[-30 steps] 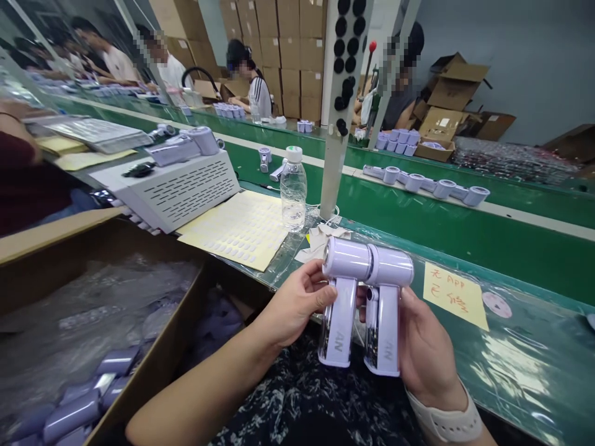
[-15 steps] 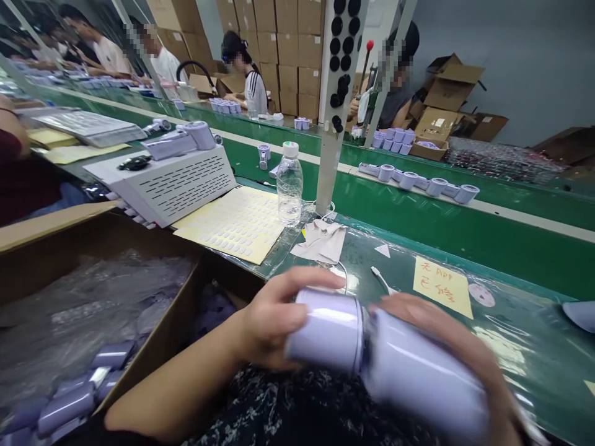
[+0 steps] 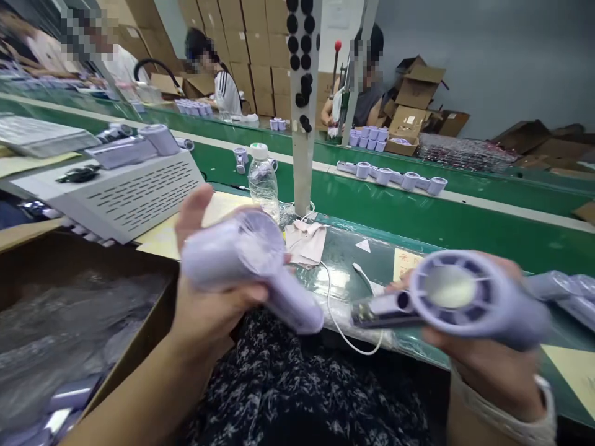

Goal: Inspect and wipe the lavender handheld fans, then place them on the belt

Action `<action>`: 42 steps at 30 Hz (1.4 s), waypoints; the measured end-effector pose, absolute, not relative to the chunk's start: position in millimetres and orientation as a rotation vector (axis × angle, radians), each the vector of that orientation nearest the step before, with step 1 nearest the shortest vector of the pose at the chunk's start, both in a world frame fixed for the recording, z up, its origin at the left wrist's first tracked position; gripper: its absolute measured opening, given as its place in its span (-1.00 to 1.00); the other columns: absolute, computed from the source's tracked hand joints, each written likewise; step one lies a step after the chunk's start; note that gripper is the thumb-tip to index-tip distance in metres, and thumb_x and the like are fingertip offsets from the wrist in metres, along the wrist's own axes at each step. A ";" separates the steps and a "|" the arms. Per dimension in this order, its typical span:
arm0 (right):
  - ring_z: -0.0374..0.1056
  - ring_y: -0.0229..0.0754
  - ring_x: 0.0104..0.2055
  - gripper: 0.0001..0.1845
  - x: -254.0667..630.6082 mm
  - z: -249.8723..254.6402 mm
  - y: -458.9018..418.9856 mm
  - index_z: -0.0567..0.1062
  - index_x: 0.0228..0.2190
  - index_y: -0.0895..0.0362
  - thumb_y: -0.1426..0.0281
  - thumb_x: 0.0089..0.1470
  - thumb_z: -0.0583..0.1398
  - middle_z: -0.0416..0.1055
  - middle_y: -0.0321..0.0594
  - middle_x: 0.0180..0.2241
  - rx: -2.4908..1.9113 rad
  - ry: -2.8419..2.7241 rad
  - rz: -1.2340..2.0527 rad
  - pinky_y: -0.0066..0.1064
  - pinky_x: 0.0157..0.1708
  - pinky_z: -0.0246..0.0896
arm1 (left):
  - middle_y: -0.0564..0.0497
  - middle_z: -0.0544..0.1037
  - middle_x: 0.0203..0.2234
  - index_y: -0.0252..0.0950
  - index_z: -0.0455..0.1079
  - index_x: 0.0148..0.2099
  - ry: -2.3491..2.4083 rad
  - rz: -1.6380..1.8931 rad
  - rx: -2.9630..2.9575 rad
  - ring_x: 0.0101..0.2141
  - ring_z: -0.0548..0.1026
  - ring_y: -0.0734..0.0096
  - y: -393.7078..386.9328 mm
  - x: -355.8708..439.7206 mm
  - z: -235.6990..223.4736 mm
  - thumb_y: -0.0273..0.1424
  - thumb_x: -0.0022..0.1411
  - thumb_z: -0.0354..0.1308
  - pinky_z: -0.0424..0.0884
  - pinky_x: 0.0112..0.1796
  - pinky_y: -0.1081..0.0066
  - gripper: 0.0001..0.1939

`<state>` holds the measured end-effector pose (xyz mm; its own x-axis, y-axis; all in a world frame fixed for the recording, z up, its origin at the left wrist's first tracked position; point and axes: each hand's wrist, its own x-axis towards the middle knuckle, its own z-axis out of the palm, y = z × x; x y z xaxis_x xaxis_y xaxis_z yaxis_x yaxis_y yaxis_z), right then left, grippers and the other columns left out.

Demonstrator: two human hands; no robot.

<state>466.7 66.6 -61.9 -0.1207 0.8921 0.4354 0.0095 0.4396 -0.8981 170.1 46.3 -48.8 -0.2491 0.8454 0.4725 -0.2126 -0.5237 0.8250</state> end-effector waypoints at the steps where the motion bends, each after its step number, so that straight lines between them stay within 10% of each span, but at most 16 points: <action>1: 0.39 0.25 0.03 -0.19 460.3 -66.1 68.7 0.46 0.05 -0.16 0.27 -0.24 0.61 0.45 -0.11 0.03 -0.801 -1.541 0.929 0.08 -0.01 0.37 | 0.08 0.43 0.23 0.13 0.35 0.23 0.861 1.802 1.392 -0.12 0.58 0.16 48.3 174.3 -53.8 -0.40 -0.14 0.57 0.60 -0.15 0.28 -0.12; 5: 0.42 0.18 0.03 -0.36 433.2 -84.4 79.2 0.42 0.15 -0.18 0.50 0.10 0.37 0.51 -0.18 0.00 -0.530 -1.866 0.898 0.17 0.13 0.20 | -0.16 0.60 0.04 -0.19 0.56 -0.05 0.826 1.519 1.745 0.05 0.54 -0.01 56.0 183.8 -77.9 -0.49 -0.04 0.49 0.46 0.08 0.07 -0.55; 13: 0.38 0.11 0.12 -0.17 430.1 -99.9 77.5 0.27 0.30 -0.28 0.66 0.17 0.23 0.46 -0.27 0.13 -0.475 -2.030 0.679 0.18 0.20 0.12 | 0.01 0.70 -0.18 -0.08 0.57 -0.27 0.835 1.422 1.729 0.00 0.61 0.17 53.6 185.1 -95.4 -0.36 0.25 0.31 0.23 0.26 -0.05 -0.96; 18: 0.39 0.15 0.11 -0.20 428.6 -103.5 72.6 0.35 0.25 -0.17 0.47 0.05 0.44 0.50 -0.20 0.08 -0.741 -1.867 0.703 0.09 0.22 0.16 | -0.08 0.63 -0.06 -0.15 0.51 -0.09 0.896 1.453 1.621 -0.01 0.57 0.12 58.7 186.5 -92.6 -0.42 -0.08 0.53 0.43 0.09 0.16 -0.54; 24: 0.45 -0.09 -0.47 -0.41 413.8 -93.5 71.1 0.51 -0.12 0.08 0.00 -0.04 0.49 0.54 -0.16 -0.37 -0.985 -1.266 1.458 -0.36 -0.54 0.39 | 0.03 0.51 -0.34 -0.21 0.31 0.01 0.945 1.332 0.993 -0.53 0.39 0.51 61.1 203.0 -96.8 0.22 0.12 0.20 0.29 -0.54 0.52 -0.33; 42: 0.32 -0.29 -0.55 -0.43 406.4 -95.9 64.7 0.50 -0.04 0.03 0.02 0.03 0.47 0.51 -0.24 -0.31 -0.920 -1.125 1.474 -0.51 -0.62 0.32 | 0.03 0.43 -0.24 -0.16 0.30 0.07 1.129 1.496 1.091 -0.40 0.36 0.47 62.1 201.2 -103.3 0.15 0.22 0.17 0.33 -0.38 0.48 -0.41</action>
<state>406.4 64.7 -95.9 -0.1864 0.9824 0.0092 -0.2677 -0.0417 -0.9626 201.2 62.1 -103.3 -0.1672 0.9795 0.1119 -0.1612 -0.1391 0.9771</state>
